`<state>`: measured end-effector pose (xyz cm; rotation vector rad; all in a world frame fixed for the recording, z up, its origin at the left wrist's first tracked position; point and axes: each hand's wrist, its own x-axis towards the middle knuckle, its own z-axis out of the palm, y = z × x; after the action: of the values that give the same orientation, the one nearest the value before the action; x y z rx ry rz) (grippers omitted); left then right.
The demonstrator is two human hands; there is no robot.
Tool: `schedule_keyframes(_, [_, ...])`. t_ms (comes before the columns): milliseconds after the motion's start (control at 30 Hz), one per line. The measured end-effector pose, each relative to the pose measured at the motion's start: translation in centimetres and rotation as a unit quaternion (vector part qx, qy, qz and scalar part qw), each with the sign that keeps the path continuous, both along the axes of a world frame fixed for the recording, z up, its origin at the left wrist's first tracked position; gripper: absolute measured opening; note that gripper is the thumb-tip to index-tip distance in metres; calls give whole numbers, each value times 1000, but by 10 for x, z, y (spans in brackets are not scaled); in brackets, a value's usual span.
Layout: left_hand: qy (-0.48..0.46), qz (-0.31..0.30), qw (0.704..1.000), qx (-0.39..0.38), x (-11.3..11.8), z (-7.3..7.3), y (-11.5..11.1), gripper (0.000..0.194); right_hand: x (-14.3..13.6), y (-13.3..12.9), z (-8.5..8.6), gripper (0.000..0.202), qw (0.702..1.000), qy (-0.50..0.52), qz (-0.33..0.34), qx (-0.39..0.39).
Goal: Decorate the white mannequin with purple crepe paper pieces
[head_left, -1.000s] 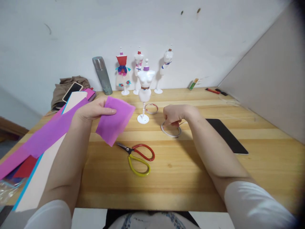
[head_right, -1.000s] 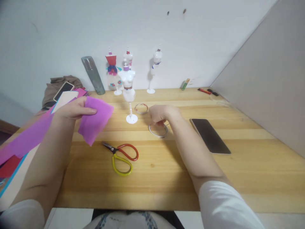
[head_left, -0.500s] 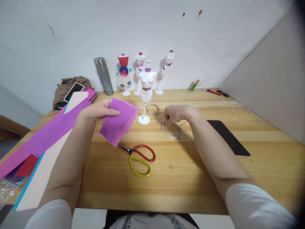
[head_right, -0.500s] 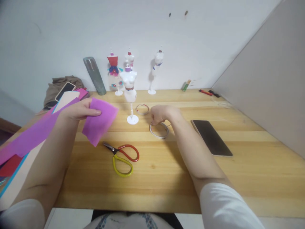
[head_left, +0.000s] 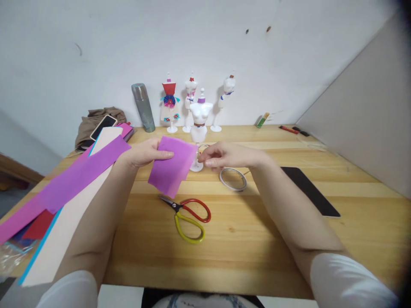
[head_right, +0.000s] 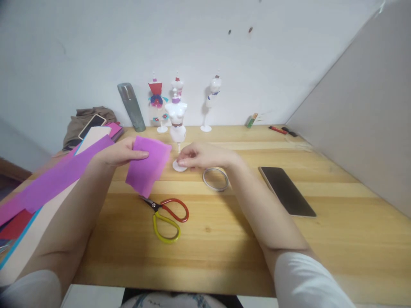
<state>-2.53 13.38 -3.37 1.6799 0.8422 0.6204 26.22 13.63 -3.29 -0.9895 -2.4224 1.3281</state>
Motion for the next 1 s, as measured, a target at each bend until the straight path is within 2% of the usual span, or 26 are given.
schedule_keyframes(100, [1,33,999,18,13,2,-7,52,-18,-10,-2,38,994,84,-52,-41])
schedule_keyframes(233, [-25,64,997,32,25,3,-14,53,-30,-9,-11,32,980,144,-118,-64])
schedule_keyframes(467, [-77,82,994,9,24,-1,-10,51,-27,-8,-11,37,968,206,-108,-89])
schedule_keyframes(600, [-82,97,992,-9,27,-5,-10,48,-32,-10,-13,31,968,210,-114,-82])
schedule_keyframes(800, [-117,39,989,-76,27,-3,-11,57,-33,-8,-16,26,966,216,-130,-56])
schedule_keyframes(1000, [-135,0,987,-90,22,-1,-12,58,-33,-7,-18,31,963,230,-129,-49])
